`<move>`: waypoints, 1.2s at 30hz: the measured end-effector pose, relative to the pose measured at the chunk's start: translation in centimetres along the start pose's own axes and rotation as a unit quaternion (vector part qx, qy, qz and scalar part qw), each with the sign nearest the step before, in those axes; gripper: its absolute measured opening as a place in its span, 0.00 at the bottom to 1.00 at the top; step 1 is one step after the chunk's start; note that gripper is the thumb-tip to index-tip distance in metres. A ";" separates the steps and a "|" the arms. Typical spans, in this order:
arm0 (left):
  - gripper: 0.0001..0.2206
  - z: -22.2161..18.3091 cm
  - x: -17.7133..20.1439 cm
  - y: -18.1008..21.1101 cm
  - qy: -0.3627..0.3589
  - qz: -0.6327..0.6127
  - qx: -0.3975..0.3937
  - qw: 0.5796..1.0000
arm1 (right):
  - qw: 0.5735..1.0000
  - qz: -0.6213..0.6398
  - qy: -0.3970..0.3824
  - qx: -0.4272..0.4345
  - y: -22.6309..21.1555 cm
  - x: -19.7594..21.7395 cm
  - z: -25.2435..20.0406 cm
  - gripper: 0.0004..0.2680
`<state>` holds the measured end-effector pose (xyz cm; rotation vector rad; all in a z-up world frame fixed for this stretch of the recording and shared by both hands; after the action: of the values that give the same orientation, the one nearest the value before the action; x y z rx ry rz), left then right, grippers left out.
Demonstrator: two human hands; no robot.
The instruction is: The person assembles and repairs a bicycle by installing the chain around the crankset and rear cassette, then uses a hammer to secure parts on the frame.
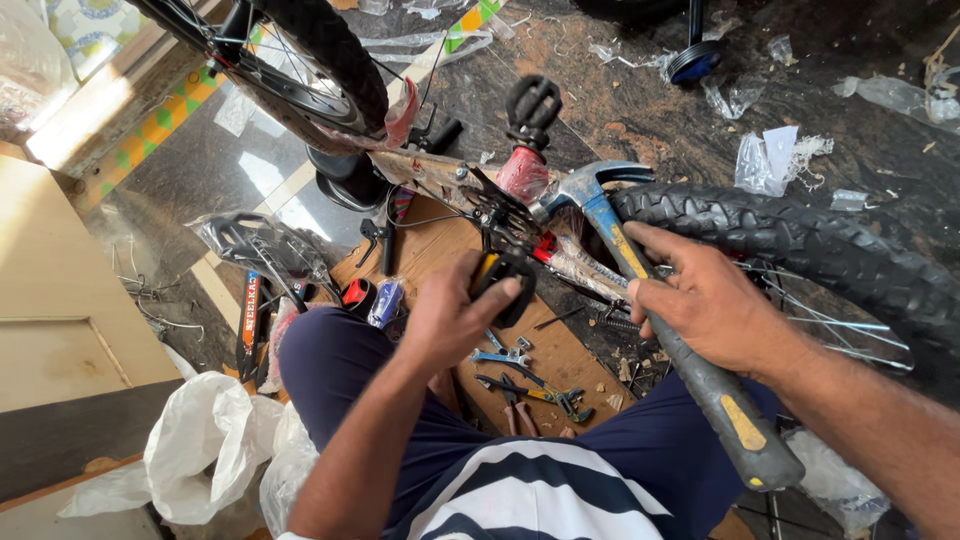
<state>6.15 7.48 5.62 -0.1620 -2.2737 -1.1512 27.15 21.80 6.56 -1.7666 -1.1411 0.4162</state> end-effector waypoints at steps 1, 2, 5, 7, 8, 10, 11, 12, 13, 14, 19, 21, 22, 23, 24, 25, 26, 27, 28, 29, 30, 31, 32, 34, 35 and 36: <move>0.18 -0.1 1.0 0.9 0.025 -0.013 -0.034 0.999 | 1.000 -0.012 0.002 -0.007 -0.1 0.0 0.0 0.28; 0.18 -0.2 1.4 1.0 0.024 -0.013 -0.035 0.999 | 1.000 -0.022 0.005 -0.017 0.1 -0.1 -0.2 0.27; 0.17 0.1 3.4 0.1 0.087 -0.007 -0.021 0.996 | 1.000 0.022 -0.002 -0.006 -0.2 0.4 0.0 0.27; 0.16 0.1 6.1 0.6 0.194 0.013 -0.123 0.973 | 1.000 0.023 0.005 0.006 -0.7 1.2 -0.2 0.28; 0.16 0.3 6.5 0.2 0.198 0.013 -0.122 0.972 | 1.000 0.025 0.008 0.017 -1.0 1.2 -0.2 0.28; 0.15 0.8 7.1 -0.7 0.203 0.034 -0.118 0.972 | 0.999 0.019 0.022 0.013 -1.2 0.8 -0.5 0.27; 0.15 1.0 7.4 -1.0 0.206 0.033 -0.117 0.971 | 0.999 0.014 0.039 0.006 -1.3 0.8 -0.6 0.27; 0.16 1.1 7.5 -1.2 0.214 0.043 -0.117 0.969 | 0.999 0.011 0.039 0.006 -1.5 0.8 -0.7 0.27; 0.16 1.1 7.7 -1.4 0.222 0.054 -0.117 0.966 | 1.000 -0.008 0.016 -0.004 -1.6 0.5 -0.8 0.28; 0.16 1.2 7.7 -1.5 0.223 0.053 -0.117 0.966 | 1.000 -0.026 -0.007 -0.015 -1.6 0.3 -0.9 0.29; 0.16 1.1 7.7 -1.7 0.231 0.056 -0.129 0.963 | 0.996 -0.051 0.071 0.036 -3.3 1.8 -1.7 0.28; 0.16 1.3 7.6 -1.9 0.216 0.041 -0.116 0.969 | 0.991 -0.044 0.112 0.063 -3.8 2.3 -1.4 0.29; 0.17 1.3 7.5 -2.2 0.204 0.028 -0.103 0.973 | 0.998 -0.045 0.043 0.033 -3.6 1.6 -0.4 0.28; 0.17 1.3 7.5 -2.2 0.206 0.027 -0.103 0.973 | 0.999 -0.046 -0.026 0.002 -3.4 1.0 0.0 0.28; 0.17 1.2 7.7 -2.1 0.209 0.025 -0.112 0.971 | 0.999 -0.046 -0.026 0.004 -3.8 1.3 0.2 0.28; 0.16 1.2 7.9 -2.0 0.211 0.023 -0.120 0.970 | 0.999 -0.029 0.004 0.013 -4.4 2.0 0.2 0.27; 0.16 1.3 7.9 -2.0 0.212 0.022 -0.119 0.970 | 0.999 -0.014 0.034 0.020 -5.0 2.7 -0.1 0.26; 0.17 1.4 8.0 -2.0 0.212 0.030 -0.119 0.970 | 0.999 -0.016 0.033 0.020 -5.3 2.5 -0.3 0.26; 0.17 1.5 8.0 -2.0 0.211 0.036 -0.119 0.969 | 0.992 0.007 0.089 0.090 -6.6 2.8 -0.8 0.26; 0.17 1.5 8.0 -2.1 0.212 0.034 -0.118 0.970 | 0.976 0.029 0.144 0.160 -7.8 3.2 -1.2 0.26; 0.17 1.6 8.0 -2.2 0.207 0.036 -0.103 0.972 | 0.976 0.028 0.143 0.161 -8.1 2.8 -1.1 0.26; 0.16 1.6 7.9 -2.4 0.202 0.039 -0.089 0.975 | 0.990 -0.038 0.076 0.109 -7.7 1.6 -0.5 0.26; 0.16 1.4 7.9 -2.4 0.203 0.039 -0.088 0.974 | 0.993 -0.103 0.009 0.057 -7.0 0.5 -0.1 0.25; 0.17 1.0 8.4 -2.1 0.211 0.001 -0.125 0.969 | 0.997 -0.065 0.011 0.029 -7.1 1.2 0.1 0.25; 0.17 1.1 8.6 -2.0 0.215 0.003 -0.128 0.968 | 1.000 -0.026 0.015 0.001 -6.9 1.5 0.2 0.25; 0.17 1.2 8.4 -1.9 0.211 0.011 -0.119 0.970 | 1.000 -0.026 0.016 0.001 -7.0 1.6 0.0 0.25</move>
<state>-1.98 6.02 8.31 -0.0287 -1.7567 -1.3049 24.37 23.87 12.86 -1.7319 -1.1599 0.3576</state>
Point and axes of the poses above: each hand's wrist, its own z-axis towards the middle knuckle, its own x-axis out of the back of the hand, y = z × x, the point moved 7 cm from there along z, towards the middle knuckle, and after that the axes turned 5 degrees about x, right-handed, at the moved point
